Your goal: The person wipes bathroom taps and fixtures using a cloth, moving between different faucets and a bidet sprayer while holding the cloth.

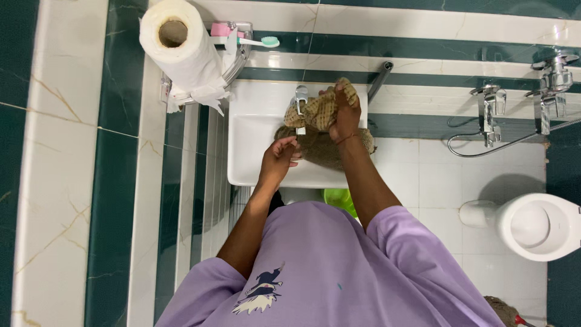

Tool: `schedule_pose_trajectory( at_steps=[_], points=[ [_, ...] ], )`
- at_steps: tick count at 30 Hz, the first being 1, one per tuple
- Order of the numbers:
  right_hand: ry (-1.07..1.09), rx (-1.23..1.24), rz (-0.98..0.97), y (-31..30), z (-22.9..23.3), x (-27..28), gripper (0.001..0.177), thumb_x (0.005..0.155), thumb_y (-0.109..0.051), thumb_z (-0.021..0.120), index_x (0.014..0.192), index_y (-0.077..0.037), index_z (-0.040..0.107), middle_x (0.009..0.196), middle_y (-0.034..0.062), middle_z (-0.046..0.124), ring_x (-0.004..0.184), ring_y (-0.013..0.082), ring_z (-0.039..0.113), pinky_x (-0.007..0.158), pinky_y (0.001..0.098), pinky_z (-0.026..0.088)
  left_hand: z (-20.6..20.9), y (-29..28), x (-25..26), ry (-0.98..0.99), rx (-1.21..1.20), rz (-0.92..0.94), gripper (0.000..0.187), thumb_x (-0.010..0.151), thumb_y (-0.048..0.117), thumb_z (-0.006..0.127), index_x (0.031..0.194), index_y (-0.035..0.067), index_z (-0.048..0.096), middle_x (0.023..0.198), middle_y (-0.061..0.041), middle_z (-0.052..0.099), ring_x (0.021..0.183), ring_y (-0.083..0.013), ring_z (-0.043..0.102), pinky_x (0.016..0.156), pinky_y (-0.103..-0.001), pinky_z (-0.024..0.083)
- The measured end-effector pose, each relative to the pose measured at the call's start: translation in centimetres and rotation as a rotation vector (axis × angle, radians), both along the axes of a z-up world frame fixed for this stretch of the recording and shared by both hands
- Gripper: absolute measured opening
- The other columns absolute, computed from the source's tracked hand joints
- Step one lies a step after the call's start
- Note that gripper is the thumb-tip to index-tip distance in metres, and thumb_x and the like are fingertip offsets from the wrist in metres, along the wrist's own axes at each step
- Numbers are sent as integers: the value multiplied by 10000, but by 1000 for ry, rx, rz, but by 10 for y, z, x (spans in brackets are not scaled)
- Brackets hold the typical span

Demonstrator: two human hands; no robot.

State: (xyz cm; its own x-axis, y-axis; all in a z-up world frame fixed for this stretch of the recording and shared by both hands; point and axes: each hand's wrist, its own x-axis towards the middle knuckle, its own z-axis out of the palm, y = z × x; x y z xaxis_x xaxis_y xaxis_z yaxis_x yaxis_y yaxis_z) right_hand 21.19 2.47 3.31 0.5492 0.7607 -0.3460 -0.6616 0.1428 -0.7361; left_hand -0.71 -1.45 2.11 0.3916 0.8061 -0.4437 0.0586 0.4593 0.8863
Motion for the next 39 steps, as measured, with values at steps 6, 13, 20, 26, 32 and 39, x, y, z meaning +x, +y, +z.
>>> schedule_pose_trajectory(
  at_steps=[6, 13, 20, 26, 32, 39],
  points=[
    [25, 143, -21, 45, -23, 8, 339, 951, -258, 755, 1138, -22, 598, 1005, 172, 728, 887, 283, 740, 722, 428, 638, 1, -15, -12, 51, 9, -57, 394, 1046, 235, 535, 1392, 49, 567, 1164, -86, 709, 1043, -177, 704, 837, -323, 594],
    [-383, -154, 198, 22, -37, -16, 511, 999, -430, 727, 1287, -48, 546, 1101, 93, 705, 960, 192, 711, 819, 350, 632, -1, -17, -18, 78, -23, -65, 384, 1042, 226, 534, 1387, 64, 581, 1152, -72, 713, 1024, -163, 689, 830, -311, 568],
    [-211, -398, 365, -58, 3, -40, 493, 916, -440, 716, 1211, -62, 605, 1082, 95, 715, 934, 205, 727, 783, 357, 634, 6, -21, -3, 70, -24, -191, 406, 980, 260, 674, 1318, 61, 570, 1108, -66, 698, 991, -141, 672, 811, -318, 565],
    [-441, -104, 532, -108, -13, -70, 443, 957, -326, 693, 1309, -80, 582, 1130, 34, 703, 1008, 128, 671, 863, 285, 577, -6, -19, -6, -101, 134, 241, 286, 961, 189, 704, 1189, 30, 641, 1060, -69, 705, 931, -143, 643, 816, -307, 537],
    [-255, -380, 856, -136, 6, -68, 614, 962, -261, 737, 1508, -86, 517, 916, 68, 622, 746, 159, 452, 615, 279, 378, 4, 57, 11, 129, 367, 387, 236, 909, 70, 750, 1016, -3, 553, 989, -105, 667, 854, -167, 631, 771, -326, 540],
    [-242, -243, 983, -144, 25, -63, 547, 944, -226, 668, 1440, -91, 482, 1067, 86, 722, 814, 142, 710, 789, 310, 597, 14, 123, 59, -240, 552, 236, 364, 986, 17, 561, 1349, 17, 534, 1277, -127, 666, 1171, -200, 653, 1018, -320, 527]
  ],
)
